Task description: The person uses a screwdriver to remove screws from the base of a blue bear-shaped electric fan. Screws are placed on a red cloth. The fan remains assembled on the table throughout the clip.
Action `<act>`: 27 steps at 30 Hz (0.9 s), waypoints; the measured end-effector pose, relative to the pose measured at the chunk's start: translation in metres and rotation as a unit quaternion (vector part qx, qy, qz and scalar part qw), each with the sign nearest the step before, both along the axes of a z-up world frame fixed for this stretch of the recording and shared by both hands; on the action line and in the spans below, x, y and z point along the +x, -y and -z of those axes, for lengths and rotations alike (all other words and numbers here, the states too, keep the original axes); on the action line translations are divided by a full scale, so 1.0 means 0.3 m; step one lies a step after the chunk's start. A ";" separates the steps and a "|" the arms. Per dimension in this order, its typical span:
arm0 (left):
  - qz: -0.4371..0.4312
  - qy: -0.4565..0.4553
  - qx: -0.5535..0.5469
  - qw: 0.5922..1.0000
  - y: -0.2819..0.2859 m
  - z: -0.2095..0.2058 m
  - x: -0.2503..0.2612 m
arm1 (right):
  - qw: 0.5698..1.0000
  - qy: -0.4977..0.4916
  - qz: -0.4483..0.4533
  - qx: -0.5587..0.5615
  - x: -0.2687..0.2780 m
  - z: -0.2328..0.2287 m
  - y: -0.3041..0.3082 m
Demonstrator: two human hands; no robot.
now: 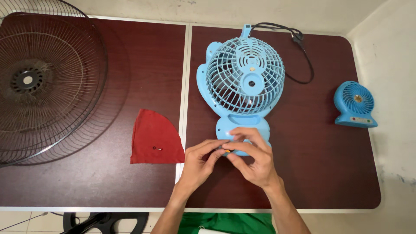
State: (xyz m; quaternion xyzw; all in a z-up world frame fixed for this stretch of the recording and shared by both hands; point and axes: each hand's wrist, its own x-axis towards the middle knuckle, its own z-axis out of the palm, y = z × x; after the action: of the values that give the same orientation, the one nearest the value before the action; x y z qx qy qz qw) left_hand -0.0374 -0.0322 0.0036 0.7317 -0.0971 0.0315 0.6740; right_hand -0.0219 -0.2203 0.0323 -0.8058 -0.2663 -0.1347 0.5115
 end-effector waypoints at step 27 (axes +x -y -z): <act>0.022 -0.009 -0.040 0.999 -0.005 -0.022 0.031 | 0.999 0.029 -0.028 -0.017 0.033 -0.068 -0.013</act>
State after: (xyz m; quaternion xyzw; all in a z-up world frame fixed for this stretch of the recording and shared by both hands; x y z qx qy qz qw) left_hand -0.0280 -0.0307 0.0103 0.7023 -0.1060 0.0143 0.7038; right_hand -0.0121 -0.2162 0.0526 -0.8024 -0.3060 -0.1393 0.4930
